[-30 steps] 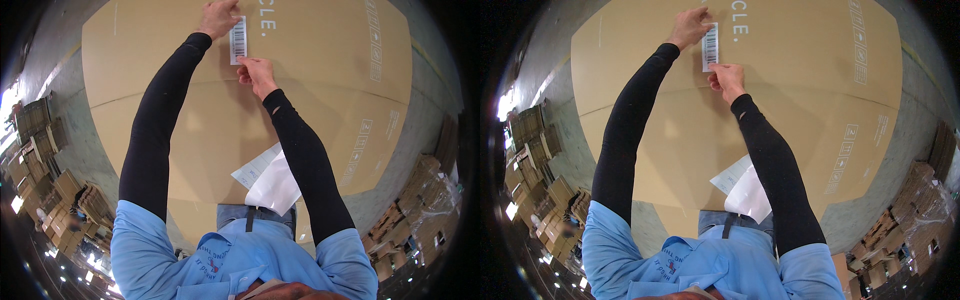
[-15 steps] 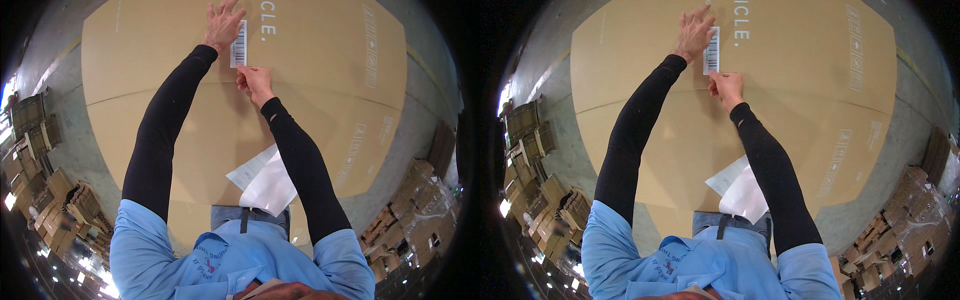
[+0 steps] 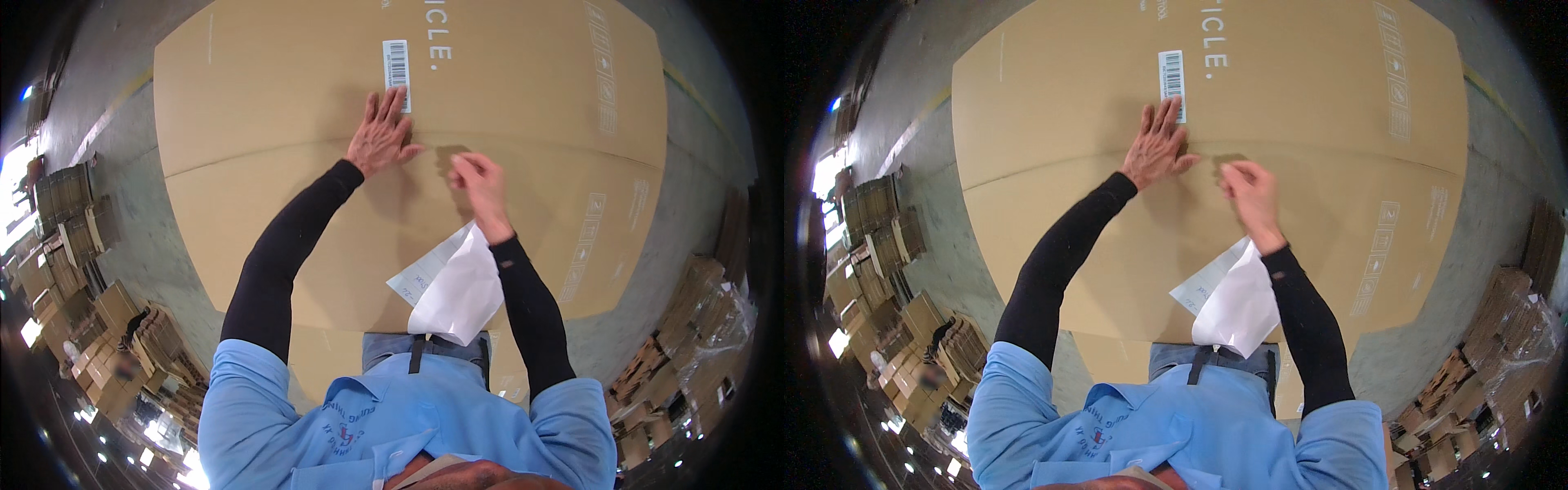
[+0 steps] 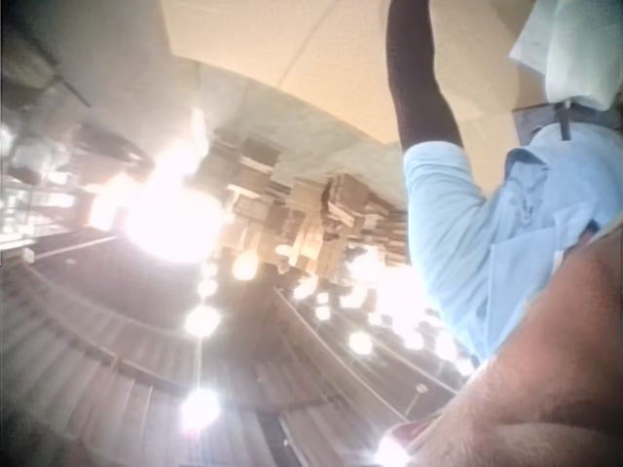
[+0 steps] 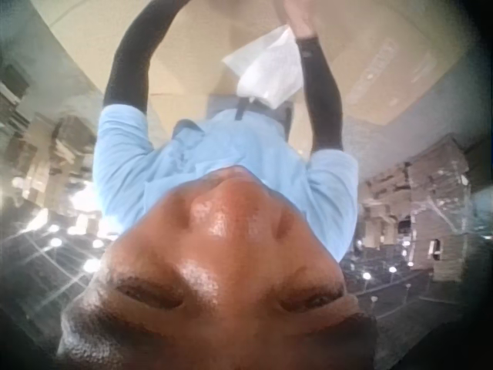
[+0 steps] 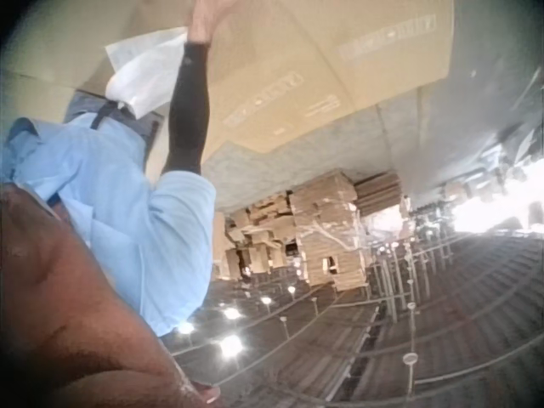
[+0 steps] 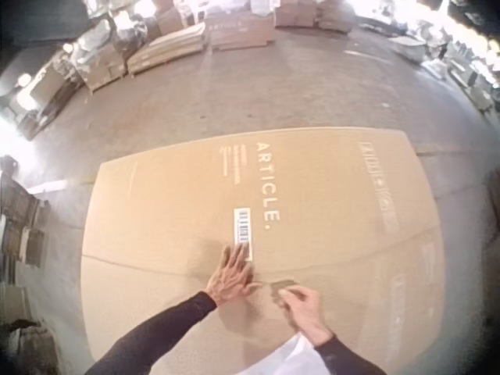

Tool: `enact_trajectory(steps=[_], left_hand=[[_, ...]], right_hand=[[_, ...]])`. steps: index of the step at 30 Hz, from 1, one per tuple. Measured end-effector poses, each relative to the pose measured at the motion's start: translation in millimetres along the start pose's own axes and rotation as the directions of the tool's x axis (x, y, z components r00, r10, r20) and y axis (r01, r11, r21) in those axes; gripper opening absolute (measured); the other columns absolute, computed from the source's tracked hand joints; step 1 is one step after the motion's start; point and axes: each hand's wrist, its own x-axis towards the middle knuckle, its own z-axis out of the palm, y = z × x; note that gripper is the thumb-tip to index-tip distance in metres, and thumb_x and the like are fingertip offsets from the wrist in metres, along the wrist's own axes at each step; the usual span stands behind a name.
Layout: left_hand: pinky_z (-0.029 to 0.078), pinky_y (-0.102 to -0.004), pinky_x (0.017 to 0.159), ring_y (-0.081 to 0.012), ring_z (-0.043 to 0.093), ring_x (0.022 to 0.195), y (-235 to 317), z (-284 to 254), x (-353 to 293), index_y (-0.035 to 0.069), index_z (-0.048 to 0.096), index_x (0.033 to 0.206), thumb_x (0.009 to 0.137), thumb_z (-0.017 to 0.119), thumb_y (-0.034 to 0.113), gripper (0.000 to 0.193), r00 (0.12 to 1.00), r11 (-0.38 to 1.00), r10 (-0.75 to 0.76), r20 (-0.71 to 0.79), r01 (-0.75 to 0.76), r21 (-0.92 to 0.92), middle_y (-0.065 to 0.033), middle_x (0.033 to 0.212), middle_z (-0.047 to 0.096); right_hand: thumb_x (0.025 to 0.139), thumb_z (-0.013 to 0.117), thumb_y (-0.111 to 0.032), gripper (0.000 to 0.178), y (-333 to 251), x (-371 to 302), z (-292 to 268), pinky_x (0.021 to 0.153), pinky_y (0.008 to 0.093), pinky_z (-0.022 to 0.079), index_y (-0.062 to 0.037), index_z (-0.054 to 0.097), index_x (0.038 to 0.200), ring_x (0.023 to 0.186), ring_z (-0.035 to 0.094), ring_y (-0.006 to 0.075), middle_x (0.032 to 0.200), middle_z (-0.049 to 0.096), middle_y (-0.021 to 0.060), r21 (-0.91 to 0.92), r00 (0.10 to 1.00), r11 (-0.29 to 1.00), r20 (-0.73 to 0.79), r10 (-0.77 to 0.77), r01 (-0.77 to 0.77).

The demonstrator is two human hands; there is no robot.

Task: The person repeatedly peels barcode labels from a roll and sticks them onto flat cardboard boxes. They smooth each label with their hands and move to the next box, continuing the process throughout the clip.

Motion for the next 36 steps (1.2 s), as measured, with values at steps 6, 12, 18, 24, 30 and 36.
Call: enact_trajectory(steps=[6, 12, 18, 24, 30, 36], left_hand=[[0.008, -0.0637, 0.12, -0.0424, 0.011, 0.154, 12, 13, -14, -0.003, 0.058, 0.109, 0.095, 0.042, 0.07, 0.075, 1.0, 1.0, -0.018, 0.024, 0.018, -0.021, -0.0301, 0.163, 0.015], [0.011, -0.0622, 0.12, -0.0366, 0.011, 0.155, -70, 6, 94, -0.002, 0.058, 0.124, 0.096, 0.042, 0.068, 0.077, 0.988, 0.986, -0.137, -0.07, 0.143, 0.089, -0.022, 0.166, 0.015], [0.011, -0.0629, 0.12, -0.0412, 0.014, 0.152, -35, 17, 67, -0.003, 0.055, 0.13, 0.099, 0.041, 0.063, 0.075, 0.923, 0.925, -0.365, -0.125, 0.375, 0.067, -0.0258, 0.164, 0.016], [0.018, -0.0571, 0.12, -0.0465, 0.024, 0.147, 112, 34, -126, -0.001, 0.058, 0.121, 0.102, 0.052, 0.041, 0.046, 0.869, 0.826, -0.48, -0.118, 0.402, -0.395, -0.0283, 0.16, 0.025], [0.041, -0.0434, 0.112, -0.0317, 0.057, 0.128, 254, -45, -235, -0.001, 0.043, 0.148, 0.1, 0.024, 0.074, 0.091, 0.546, -0.634, -0.444, 0.711, 0.369, -0.679, -0.0163, 0.143, 0.056], [0.057, -0.0421, 0.097, -0.0288, 0.067, 0.114, 258, -135, -201, -0.002, 0.049, 0.139, 0.102, 0.054, 0.041, 0.056, 0.699, -0.593, -0.407, 0.588, 0.288, -0.752, -0.02, 0.131, 0.063]], right_hand=[[0.096, 0.069, -0.021, 0.037, 24, -82, -134, 0.09, 0.0303, 0.05, 0.0037, 0.062, 0.122, 0.099, 0.06, 0.0142, 0.109, 0.065, 0.0082, -0.158, 0.884, 0.984, -0.444, -0.144, 0.081], [0.094, 0.062, -0.058, 0.07, 82, -174, -194, 0.095, 0.0412, 0.045, -0.0038, 0.054, 0.137, 0.11, 0.057, 0.02, 0.116, 0.061, 0.0077, -0.015, 0.815, 0.913, -0.456, 0.356, -0.407], [0.094, 0.057, -0.064, 0.073, 112, -211, -155, 0.099, 0.0423, 0.043, -0.006, 0.054, 0.139, 0.12, 0.056, 0.022, 0.135, 0.06, 0.009, 0.262, 0.779, 0.773, -0.107, 0.618, -0.577], [0.098, 0.065, -0.019, 0.037, 105, -193, -125, 0.095, 0.0337, 0.051, 0.0001, 0.06, 0.129, 0.106, 0.066, 0.0191, 0.119, 0.069, 0.0083, 0.525, 0.934, 0.787, 0.04, 0.356, -0.322], [0.088, 0.07, -0.01, 0.046, 48, -245, -126, 0.094, 0.0328, 0.053, 0.0004, 0.059, 0.131, 0.107, 0.065, 0.0154, 0.12, 0.069, 0.0087, 0.242, 0.87, 0.934, 0.478, 0.123, -0.265], [0.082, 0.069, -0.008, 0.055, 10, -306, -152, 0.101, 0.0351, 0.048, 0.0008, 0.056, 0.135, 0.112, 0.061, 0.0198, 0.126, 0.066, 0.01, -0.193, 0.509, 0.975, 0.832, 0.22, -0.107]])
